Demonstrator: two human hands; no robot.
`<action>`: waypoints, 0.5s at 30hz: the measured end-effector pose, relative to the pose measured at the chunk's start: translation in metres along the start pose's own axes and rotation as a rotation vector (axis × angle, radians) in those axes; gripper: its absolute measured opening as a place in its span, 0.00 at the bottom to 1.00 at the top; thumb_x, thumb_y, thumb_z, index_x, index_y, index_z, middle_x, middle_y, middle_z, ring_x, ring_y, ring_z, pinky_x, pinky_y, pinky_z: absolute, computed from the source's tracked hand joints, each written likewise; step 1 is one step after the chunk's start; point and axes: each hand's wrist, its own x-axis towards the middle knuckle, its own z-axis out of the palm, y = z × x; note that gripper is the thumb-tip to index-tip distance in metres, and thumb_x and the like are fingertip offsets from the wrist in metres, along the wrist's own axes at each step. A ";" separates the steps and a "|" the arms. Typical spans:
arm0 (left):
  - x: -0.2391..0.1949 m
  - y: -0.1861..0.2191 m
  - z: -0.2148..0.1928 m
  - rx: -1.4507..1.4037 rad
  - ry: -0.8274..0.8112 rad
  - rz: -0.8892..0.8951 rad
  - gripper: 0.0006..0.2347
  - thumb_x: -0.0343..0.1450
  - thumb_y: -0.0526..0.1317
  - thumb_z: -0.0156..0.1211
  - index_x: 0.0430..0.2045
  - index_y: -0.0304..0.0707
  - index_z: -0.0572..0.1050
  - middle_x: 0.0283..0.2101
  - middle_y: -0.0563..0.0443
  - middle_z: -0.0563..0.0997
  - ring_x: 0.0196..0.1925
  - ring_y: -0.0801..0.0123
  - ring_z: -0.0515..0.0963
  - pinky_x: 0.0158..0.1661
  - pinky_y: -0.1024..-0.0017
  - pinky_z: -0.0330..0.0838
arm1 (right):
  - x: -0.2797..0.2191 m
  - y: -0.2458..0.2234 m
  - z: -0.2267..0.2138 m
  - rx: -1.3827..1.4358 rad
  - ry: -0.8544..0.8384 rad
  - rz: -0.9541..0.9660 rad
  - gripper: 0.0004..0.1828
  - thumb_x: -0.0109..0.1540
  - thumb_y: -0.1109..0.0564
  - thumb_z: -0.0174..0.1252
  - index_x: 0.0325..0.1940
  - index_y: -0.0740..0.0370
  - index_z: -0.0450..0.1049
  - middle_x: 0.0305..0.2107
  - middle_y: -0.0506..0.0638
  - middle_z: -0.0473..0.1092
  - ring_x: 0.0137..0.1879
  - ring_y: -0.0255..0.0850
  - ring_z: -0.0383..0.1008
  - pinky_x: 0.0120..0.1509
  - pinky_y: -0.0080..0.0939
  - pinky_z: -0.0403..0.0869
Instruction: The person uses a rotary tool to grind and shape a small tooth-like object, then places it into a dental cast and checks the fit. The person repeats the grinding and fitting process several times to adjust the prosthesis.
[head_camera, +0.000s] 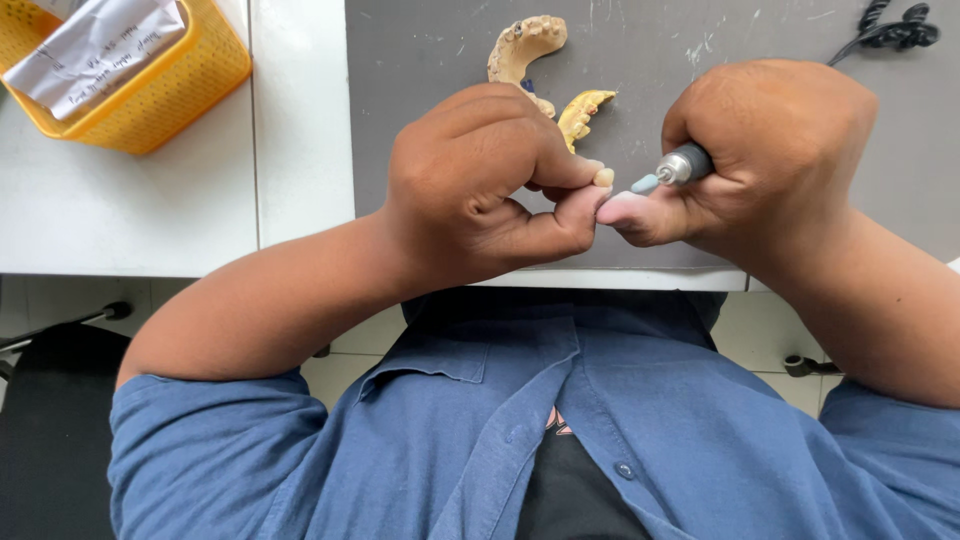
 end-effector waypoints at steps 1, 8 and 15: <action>0.000 0.001 0.001 0.013 0.014 0.010 0.07 0.66 0.29 0.73 0.28 0.35 0.77 0.30 0.49 0.78 0.34 0.63 0.80 0.36 0.69 0.75 | 0.001 0.000 0.000 0.068 0.008 0.011 0.34 0.57 0.30 0.70 0.25 0.64 0.69 0.17 0.53 0.60 0.22 0.46 0.64 0.27 0.42 0.60; -0.004 -0.001 0.006 -0.006 0.014 -0.128 0.06 0.68 0.30 0.74 0.29 0.37 0.79 0.28 0.53 0.79 0.27 0.73 0.80 0.30 0.77 0.73 | 0.004 -0.007 -0.007 0.392 -0.075 0.133 0.20 0.58 0.50 0.75 0.45 0.66 0.78 0.19 0.48 0.65 0.23 0.34 0.64 0.28 0.35 0.61; -0.005 -0.002 0.006 -0.028 -0.011 -0.192 0.06 0.70 0.32 0.73 0.28 0.38 0.79 0.29 0.54 0.81 0.27 0.78 0.81 0.28 0.81 0.74 | 0.009 -0.010 -0.007 0.414 -0.092 0.101 0.15 0.60 0.53 0.73 0.44 0.65 0.79 0.17 0.48 0.65 0.22 0.34 0.63 0.28 0.36 0.60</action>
